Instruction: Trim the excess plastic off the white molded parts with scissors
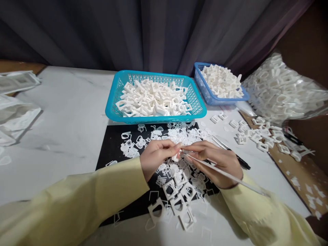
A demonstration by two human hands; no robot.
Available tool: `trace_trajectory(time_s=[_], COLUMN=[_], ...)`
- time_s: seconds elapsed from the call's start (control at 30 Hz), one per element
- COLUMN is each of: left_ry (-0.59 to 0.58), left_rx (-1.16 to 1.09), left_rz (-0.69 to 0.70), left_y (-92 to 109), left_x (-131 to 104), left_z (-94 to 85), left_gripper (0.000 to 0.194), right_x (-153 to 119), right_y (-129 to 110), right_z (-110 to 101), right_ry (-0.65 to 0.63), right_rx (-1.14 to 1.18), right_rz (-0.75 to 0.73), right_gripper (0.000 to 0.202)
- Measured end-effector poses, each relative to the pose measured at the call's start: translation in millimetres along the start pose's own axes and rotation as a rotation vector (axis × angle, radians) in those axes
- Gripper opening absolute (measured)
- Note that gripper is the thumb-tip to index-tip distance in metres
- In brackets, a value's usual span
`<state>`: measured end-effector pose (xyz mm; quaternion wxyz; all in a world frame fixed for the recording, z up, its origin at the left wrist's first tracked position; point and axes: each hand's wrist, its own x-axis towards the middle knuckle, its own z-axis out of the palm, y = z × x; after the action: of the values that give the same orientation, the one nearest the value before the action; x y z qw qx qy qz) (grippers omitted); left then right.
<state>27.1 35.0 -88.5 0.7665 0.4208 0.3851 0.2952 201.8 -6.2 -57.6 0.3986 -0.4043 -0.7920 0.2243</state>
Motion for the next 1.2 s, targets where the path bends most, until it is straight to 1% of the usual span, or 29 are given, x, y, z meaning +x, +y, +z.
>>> trace_trajectory(time_s=[0.1,0.33,0.5,0.6,0.7,0.83,1.0,1.1,1.2], left_ry=[-0.007,-0.012,-0.003,0.008,0.005,0.013,0.021,0.012,-0.036], left_rx=[0.016,0.041,0.04,0.044,0.064,0.111,0.169,0.202,0.208], left_rz=[-0.005,0.001,0.022,0.031,0.033,0.038,0.095,0.152,0.167], left_y=[0.5,1.6,2.2,1.8,-0.2,-3.0,-0.6,1.7,2.2], left_x=[0.0,-0.8,-0.4,0.2,0.3,-0.7,-3.0,-3.8,-3.5], left_z=[-0.6,0.6,2.4,2.9,2.3,1.1,1.9,2.7,3.2], left_gripper=[0.027,0.029,0.03,0.031,0.031,0.031,0.03,0.026,0.026], right_x=[-3.5,-4.2,-7.3,-10.0,-9.1,-4.1,-0.9,-0.2,-0.5], right_y=[0.1,0.0,-3.9,-1.1,3.5,3.5,-1.8,0.1,3.4], right_z=[2.1,0.8,8.8,14.0,11.7,0.5,-8.4,-12.0,-12.6], right_ry=[-0.021,-0.108,-0.08,-0.061,-0.017,0.032,-0.002,-0.016,-0.05], right_rx=[-0.039,-0.161,-0.301,-0.329,-0.295,-0.144,0.144,0.252,0.319], right_rz=[-0.026,-0.121,-0.166,-0.163,-0.092,0.091,0.345,0.419,0.427], right_gripper=[0.019,0.016,0.015,0.015,0.013,0.014,0.028,0.027,0.02])
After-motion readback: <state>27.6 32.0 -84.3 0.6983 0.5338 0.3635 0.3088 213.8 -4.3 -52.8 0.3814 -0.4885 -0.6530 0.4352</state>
